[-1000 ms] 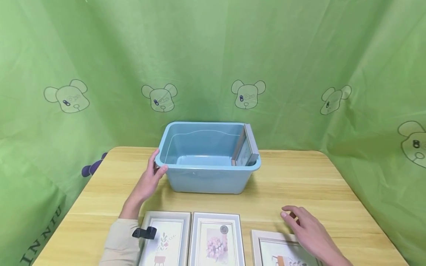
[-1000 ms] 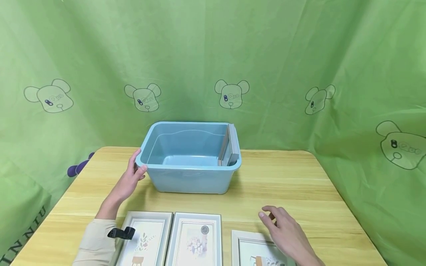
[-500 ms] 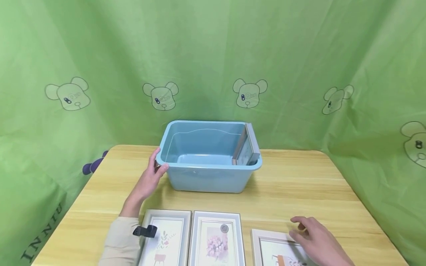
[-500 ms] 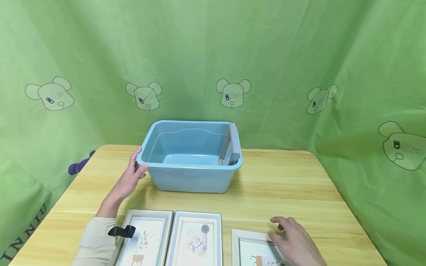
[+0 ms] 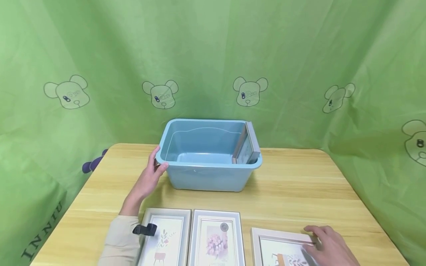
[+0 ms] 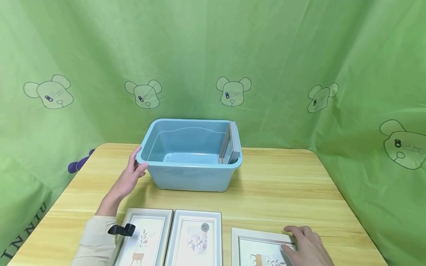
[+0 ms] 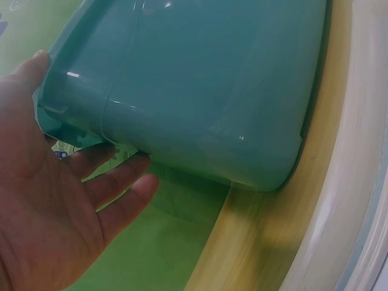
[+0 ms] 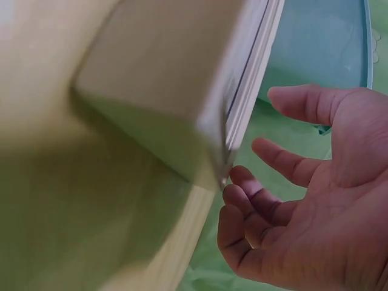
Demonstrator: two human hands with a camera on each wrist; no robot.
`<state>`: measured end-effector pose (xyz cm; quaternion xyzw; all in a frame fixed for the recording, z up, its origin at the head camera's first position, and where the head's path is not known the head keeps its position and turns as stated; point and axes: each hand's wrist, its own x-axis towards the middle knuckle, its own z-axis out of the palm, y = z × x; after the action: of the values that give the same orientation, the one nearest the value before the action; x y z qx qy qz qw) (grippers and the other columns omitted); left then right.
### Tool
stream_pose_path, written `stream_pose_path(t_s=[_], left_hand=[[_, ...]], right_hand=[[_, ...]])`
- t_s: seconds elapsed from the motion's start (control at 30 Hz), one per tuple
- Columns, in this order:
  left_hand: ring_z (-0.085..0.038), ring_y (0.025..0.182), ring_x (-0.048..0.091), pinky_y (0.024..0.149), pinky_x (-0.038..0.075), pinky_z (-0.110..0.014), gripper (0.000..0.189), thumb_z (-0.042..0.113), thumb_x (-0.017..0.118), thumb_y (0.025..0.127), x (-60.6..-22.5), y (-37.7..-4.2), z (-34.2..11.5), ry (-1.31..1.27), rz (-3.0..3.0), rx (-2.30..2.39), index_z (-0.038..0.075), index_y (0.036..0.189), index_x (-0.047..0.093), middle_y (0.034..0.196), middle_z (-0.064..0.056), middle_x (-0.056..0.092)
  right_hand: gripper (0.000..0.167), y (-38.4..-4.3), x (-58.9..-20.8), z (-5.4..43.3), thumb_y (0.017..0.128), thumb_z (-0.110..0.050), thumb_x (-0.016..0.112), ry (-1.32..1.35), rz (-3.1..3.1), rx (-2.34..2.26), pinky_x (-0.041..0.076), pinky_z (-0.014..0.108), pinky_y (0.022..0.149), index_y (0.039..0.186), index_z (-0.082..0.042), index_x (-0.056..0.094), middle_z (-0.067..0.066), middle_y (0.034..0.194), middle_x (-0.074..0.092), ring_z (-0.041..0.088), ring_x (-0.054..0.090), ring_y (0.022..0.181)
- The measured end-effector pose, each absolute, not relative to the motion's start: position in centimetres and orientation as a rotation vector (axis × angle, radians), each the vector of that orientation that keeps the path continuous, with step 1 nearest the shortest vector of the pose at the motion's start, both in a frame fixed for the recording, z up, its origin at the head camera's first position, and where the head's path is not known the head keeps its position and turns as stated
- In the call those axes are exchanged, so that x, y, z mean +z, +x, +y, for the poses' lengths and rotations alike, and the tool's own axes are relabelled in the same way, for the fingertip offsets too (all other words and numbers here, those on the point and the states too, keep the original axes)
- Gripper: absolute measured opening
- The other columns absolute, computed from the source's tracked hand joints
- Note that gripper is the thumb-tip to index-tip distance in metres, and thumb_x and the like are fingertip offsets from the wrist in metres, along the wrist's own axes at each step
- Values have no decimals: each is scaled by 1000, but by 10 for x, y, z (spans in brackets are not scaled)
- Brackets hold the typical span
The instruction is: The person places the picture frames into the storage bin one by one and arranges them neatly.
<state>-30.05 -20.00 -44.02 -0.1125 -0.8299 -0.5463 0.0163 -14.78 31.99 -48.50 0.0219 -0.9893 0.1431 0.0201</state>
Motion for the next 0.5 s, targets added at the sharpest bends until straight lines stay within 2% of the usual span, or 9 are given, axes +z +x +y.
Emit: stream_pose_path(t_s=[0.13,0.33,0.5], left_hand=[[-37,147,24,119,25,-50,72,41,44,102,-442,-301,-200,-353,-2565,-1704,30,156,-3,162,-20,14],[-37,147,23,120,24,-49,72,40,43,103,-441,-303,-200,-340,-2583,-1710,30,156,-4,162,-20,13],[-40,146,22,120,24,-51,72,35,44,103,-424,-292,-196,-337,-2593,-1732,21,156,-3,161,-24,12]], right_hand=[[56,-148,-491,328,75,-35,80,33,-3083,439,51,56,74,120,-8,63,21,109,60,40,60,97],[67,-152,-492,332,78,-35,77,-94,-3204,478,53,44,68,132,-3,53,27,116,54,36,59,98],[73,-155,-491,332,80,-37,74,-233,-3305,507,53,43,68,136,0,46,29,116,50,34,57,99]])
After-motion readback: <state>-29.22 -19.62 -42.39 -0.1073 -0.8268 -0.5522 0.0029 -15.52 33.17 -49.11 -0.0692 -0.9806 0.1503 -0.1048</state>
